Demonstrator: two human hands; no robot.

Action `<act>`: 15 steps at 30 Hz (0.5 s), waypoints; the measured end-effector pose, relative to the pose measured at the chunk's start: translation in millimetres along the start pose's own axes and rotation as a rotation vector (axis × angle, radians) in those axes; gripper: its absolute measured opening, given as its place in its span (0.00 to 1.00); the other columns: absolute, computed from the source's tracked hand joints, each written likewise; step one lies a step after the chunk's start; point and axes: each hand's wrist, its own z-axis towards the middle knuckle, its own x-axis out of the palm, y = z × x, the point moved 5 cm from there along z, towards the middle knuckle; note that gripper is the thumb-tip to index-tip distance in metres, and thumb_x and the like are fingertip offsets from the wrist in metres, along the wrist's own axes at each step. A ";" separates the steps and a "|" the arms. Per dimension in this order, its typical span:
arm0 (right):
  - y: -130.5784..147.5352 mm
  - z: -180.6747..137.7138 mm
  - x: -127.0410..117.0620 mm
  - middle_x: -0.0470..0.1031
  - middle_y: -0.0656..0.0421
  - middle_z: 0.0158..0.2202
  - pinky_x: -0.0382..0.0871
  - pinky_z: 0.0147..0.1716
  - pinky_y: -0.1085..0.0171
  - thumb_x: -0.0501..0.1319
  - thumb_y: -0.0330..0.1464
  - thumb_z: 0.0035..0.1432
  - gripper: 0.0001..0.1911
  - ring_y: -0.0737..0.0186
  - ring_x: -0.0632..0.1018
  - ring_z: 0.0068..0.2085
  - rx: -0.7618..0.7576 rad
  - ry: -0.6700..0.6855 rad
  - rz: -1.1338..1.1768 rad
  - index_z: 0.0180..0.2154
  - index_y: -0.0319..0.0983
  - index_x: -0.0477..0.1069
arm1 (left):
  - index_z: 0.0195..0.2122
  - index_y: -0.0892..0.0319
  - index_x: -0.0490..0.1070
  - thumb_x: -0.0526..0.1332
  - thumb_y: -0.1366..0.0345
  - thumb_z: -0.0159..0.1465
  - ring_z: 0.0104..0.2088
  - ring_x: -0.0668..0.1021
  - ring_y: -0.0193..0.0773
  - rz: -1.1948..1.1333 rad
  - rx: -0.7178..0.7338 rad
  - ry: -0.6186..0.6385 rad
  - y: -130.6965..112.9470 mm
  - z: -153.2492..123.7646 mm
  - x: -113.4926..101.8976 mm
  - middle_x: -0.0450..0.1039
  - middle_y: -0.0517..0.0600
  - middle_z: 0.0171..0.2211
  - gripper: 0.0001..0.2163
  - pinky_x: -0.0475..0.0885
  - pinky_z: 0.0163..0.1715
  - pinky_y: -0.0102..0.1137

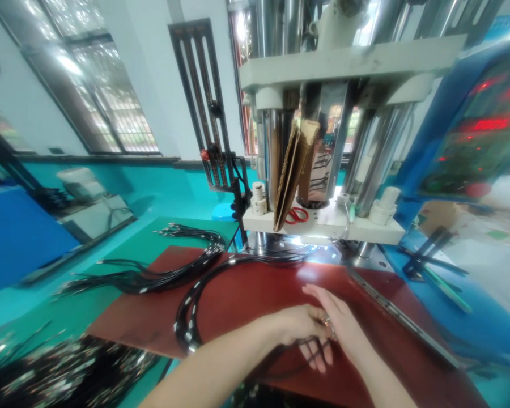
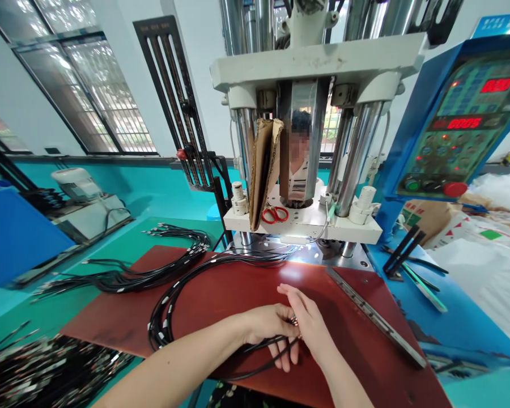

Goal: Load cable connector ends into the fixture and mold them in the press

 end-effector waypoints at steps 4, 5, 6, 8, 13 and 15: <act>5.2 -0.2 -2.2 0.71 0.51 0.47 0.58 0.53 0.53 0.53 0.50 0.56 0.25 0.50 0.69 0.50 -0.048 -0.027 -0.120 0.44 0.39 0.72 | 0.39 0.63 0.64 0.49 0.65 0.60 0.16 0.74 0.35 0.116 0.001 -0.086 1.2 2.8 4.5 0.70 0.50 0.20 0.10 0.68 0.17 0.28; 7.5 -0.8 -2.9 0.72 0.51 0.47 0.58 0.53 0.53 0.53 0.50 0.56 0.25 0.50 0.70 0.50 -0.047 -0.040 -0.133 0.44 0.39 0.73 | 0.39 0.63 0.64 0.49 0.67 0.59 0.15 0.73 0.34 0.159 0.022 -0.145 0.7 5.2 3.9 0.69 0.49 0.19 0.10 0.68 0.17 0.28; 9.8 -1.6 -3.7 0.72 0.52 0.47 0.58 0.53 0.53 0.53 0.50 0.56 0.25 0.50 0.70 0.49 -0.043 -0.049 -0.142 0.44 0.40 0.73 | 0.39 0.64 0.65 0.49 0.69 0.58 0.15 0.72 0.33 0.195 0.045 -0.203 -0.4 7.6 3.6 0.68 0.48 0.18 0.10 0.67 0.16 0.27; 14.7 -3.1 -5.2 0.73 0.53 0.46 0.60 0.52 0.52 0.53 0.49 0.56 0.24 0.50 0.71 0.49 -0.034 -0.052 -0.160 0.45 0.41 0.72 | 0.34 0.66 0.67 0.50 0.71 0.55 0.14 0.71 0.33 0.223 0.084 -0.286 -4.3 11.6 4.2 0.67 0.47 0.16 0.09 0.67 0.17 0.28; 21.1 -6.0 -8.8 0.73 0.54 0.45 0.62 0.50 0.54 0.53 0.49 0.56 0.23 0.51 0.72 0.47 -0.021 0.002 -0.174 0.44 0.41 0.73 | 0.27 0.67 0.69 0.54 0.67 0.51 0.20 0.74 0.36 0.028 0.133 -0.036 -19.2 13.3 18.7 0.70 0.52 0.20 0.09 0.70 0.22 0.32; 21.6 -6.6 -7.0 0.73 0.53 0.45 0.63 0.50 0.55 0.53 0.49 0.56 0.23 0.52 0.72 0.47 -0.018 0.032 -0.167 0.44 0.40 0.73 | 0.27 0.67 0.68 0.57 0.63 0.49 0.21 0.75 0.38 -0.068 0.089 0.072 -19.9 11.5 22.4 0.70 0.53 0.20 0.10 0.69 0.22 0.32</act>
